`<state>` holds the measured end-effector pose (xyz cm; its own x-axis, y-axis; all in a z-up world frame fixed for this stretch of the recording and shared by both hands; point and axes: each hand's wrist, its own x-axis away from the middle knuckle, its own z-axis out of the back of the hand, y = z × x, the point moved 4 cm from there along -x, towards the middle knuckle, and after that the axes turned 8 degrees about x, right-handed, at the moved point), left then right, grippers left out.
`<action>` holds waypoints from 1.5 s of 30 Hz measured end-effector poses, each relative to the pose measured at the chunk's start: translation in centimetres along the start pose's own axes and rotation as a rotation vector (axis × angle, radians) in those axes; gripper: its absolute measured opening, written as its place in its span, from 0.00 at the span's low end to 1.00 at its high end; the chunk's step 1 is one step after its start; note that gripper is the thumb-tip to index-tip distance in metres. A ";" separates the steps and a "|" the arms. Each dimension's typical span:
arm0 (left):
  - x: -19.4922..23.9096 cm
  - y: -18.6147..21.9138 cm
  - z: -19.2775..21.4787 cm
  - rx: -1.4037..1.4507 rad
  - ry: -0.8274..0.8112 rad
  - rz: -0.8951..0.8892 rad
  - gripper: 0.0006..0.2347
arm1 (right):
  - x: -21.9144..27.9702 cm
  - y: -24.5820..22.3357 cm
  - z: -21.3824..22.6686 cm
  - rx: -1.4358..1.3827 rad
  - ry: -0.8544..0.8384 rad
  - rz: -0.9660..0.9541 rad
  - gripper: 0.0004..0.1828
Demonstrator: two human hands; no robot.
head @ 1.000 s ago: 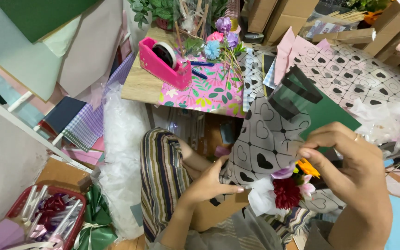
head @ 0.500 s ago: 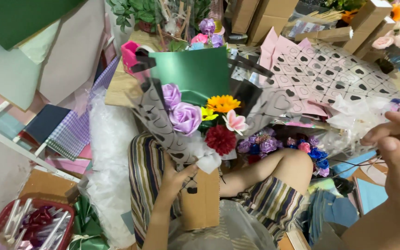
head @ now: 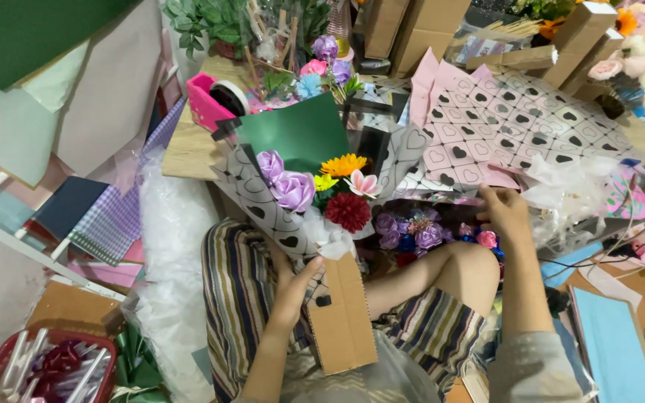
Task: The person wraps a bouquet of artificial flowers in patterned paper with heart designs. They fold the paper around the stems, secure it with tape, and adjust the wrapping to create a neat presentation.
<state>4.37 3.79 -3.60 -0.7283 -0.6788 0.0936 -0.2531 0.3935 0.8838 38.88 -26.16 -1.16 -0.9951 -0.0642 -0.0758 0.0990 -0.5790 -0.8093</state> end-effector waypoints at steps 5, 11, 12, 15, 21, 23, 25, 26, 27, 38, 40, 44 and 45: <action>-0.4 -2.6 0.2 -0.014 0.036 0.080 0.47 | -1.9 2.7 -3.7 -0.094 0.007 -0.054 0.27; -0.4 -3.6 0.1 -0.090 0.063 0.142 0.45 | -5.0 5.6 -3.1 -0.216 0.108 -0.059 0.11; -0.2 -3.1 -0.2 -0.098 0.058 0.148 0.46 | -5.1 5.3 -2.6 -0.226 0.140 -0.039 0.09; -1.7 -7.4 1.8 -0.134 -0.011 0.093 0.39 | -0.5 -0.9 -0.2 -0.376 0.059 -0.091 0.06; -1.5 -8.1 2.7 -0.165 0.070 0.227 0.42 | -2.5 0.5 1.6 -0.908 -0.065 -0.234 0.05; -1.8 -9.2 3.9 -0.153 0.236 0.077 0.43 | -0.7 -1.2 2.2 -0.960 -0.028 -0.278 0.03; -0.6 -8.5 4.1 -0.143 0.394 -0.071 0.44 | 0.7 -1.4 2.3 -1.017 0.018 -0.326 0.02; 0.9 -6.6 3.4 -0.130 0.440 -0.324 0.32 | 1.0 -1.3 2.1 -0.983 -0.042 -0.303 0.01; 2.5 -4.7 2.8 -0.111 0.481 -0.577 0.20 | 1.3 -1.1 1.8 -0.949 -0.101 -0.281 0.02; 3.2 -4.2 -18.7 -0.671 -0.678 -0.949 0.13 | 2.5 5.5 -1.6 -0.867 -0.236 -0.271 0.06; 1.3 -5.5 -22.2 -0.818 -0.656 -1.103 0.17 | 2.4 5.7 -1.6 -0.805 -0.227 -0.212 0.05; -3.7 -8.5 -27.4 -1.145 -0.412 -1.334 0.23 | 2.7 5.5 -1.5 -0.749 -0.210 -0.142 0.06; -5.2 -9.8 -28.5 -1.215 -0.317 -1.409 0.20 | 2.9 5.1 -1.4 -0.735 -0.198 -0.120 0.07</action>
<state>28.78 -14.21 0.27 -0.5283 0.1086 -0.8421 -0.2656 -0.9631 0.0424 36.47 -28.18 -6.34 -0.9719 -0.2189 0.0867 -0.1093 0.0930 -0.9897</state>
